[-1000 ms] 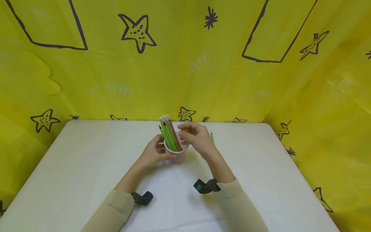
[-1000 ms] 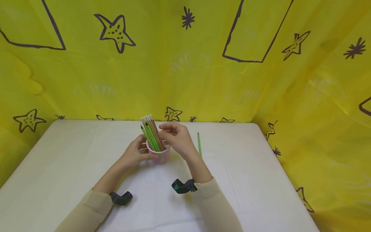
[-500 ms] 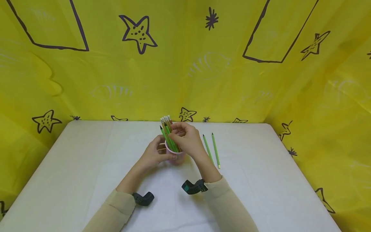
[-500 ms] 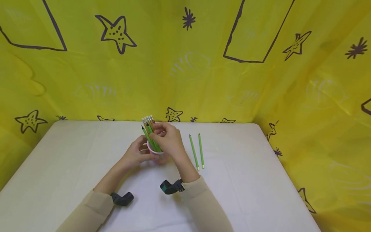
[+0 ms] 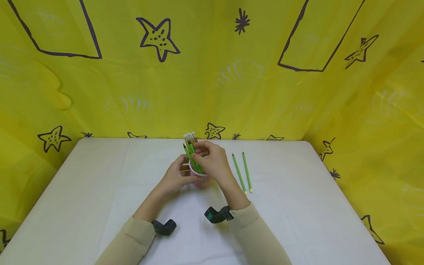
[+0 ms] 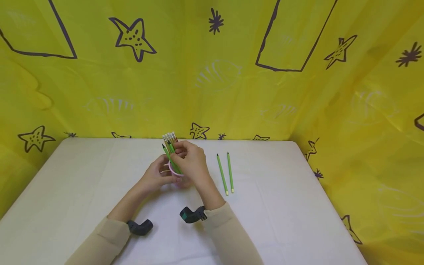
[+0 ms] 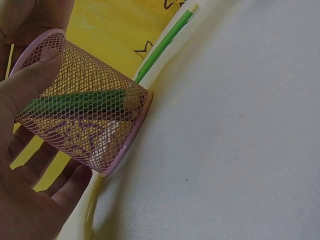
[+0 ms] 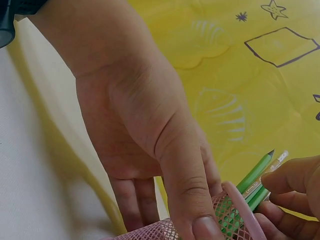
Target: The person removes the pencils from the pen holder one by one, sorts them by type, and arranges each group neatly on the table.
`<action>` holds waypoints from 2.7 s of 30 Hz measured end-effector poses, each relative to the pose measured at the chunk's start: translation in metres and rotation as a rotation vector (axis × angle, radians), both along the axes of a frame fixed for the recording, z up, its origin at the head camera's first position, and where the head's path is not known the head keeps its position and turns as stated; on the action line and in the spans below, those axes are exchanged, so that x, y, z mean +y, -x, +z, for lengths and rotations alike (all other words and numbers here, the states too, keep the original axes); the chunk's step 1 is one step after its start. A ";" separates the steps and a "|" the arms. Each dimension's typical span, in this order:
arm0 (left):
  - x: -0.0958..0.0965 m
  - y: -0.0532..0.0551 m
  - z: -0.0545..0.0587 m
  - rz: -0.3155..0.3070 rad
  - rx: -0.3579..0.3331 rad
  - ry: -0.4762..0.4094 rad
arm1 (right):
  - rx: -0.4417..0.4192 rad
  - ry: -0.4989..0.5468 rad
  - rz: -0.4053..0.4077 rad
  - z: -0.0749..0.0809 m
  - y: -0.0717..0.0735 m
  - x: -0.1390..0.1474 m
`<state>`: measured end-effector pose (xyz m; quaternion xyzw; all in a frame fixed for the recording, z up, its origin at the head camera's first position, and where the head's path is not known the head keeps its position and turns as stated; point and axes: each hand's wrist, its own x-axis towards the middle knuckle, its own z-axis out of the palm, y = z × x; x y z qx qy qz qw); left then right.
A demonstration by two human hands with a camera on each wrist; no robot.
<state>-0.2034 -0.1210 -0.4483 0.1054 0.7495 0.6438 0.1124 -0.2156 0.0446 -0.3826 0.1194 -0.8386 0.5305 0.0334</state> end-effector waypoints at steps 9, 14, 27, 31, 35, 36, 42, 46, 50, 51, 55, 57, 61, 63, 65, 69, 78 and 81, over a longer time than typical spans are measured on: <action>-0.001 -0.001 0.005 0.014 -0.011 0.015 | 0.022 -0.038 -0.009 0.001 0.000 -0.005; -0.001 -0.002 0.004 0.014 -0.010 0.011 | 0.027 -0.065 -0.019 -0.002 0.000 -0.007; 0.000 -0.001 -0.002 0.018 0.014 -0.001 | 0.061 -0.010 -0.067 -0.001 -0.002 -0.001; 0.000 -0.001 -0.003 0.037 0.024 0.015 | 0.083 0.081 -0.073 0.000 -0.003 0.005; -0.001 0.000 -0.003 0.035 0.029 0.022 | 0.100 0.155 -0.071 -0.001 -0.001 0.009; -0.001 0.000 -0.002 0.030 0.029 0.020 | 0.100 0.170 -0.071 -0.001 0.000 0.010; -0.005 -0.002 -0.004 0.026 0.029 0.024 | 0.143 0.325 -0.072 0.003 0.001 0.016; -0.005 -0.004 -0.008 0.022 0.033 0.010 | 0.163 0.431 -0.074 0.012 -0.003 0.033; -0.002 -0.004 -0.008 0.017 0.031 0.001 | 0.141 0.499 -0.058 0.020 -0.005 0.046; -0.001 -0.003 -0.007 0.019 0.031 -0.002 | 0.138 0.518 -0.052 0.022 -0.004 0.048; -0.001 -0.001 -0.004 0.023 0.029 0.001 | 0.141 0.586 -0.050 0.028 -0.002 0.054; 0.000 0.000 -0.004 0.023 0.024 0.006 | 0.139 0.620 -0.059 0.030 0.000 0.060; -0.002 0.000 -0.005 0.030 0.004 0.014 | 0.125 0.673 -0.097 0.033 0.000 0.071; -0.003 0.000 -0.004 0.031 0.001 0.009 | 0.116 0.692 -0.108 0.034 0.001 0.076; -0.003 0.000 -0.004 0.024 0.006 0.005 | 0.118 0.703 -0.112 0.036 0.001 0.079; -0.002 0.000 -0.003 0.012 0.018 0.011 | 0.127 0.722 -0.117 0.039 0.001 0.084; -0.001 0.007 -0.002 0.016 0.025 0.033 | 0.088 0.704 -0.133 0.042 0.005 0.092; -0.002 0.008 -0.004 0.011 0.024 0.046 | 0.052 0.673 -0.161 0.037 0.006 0.099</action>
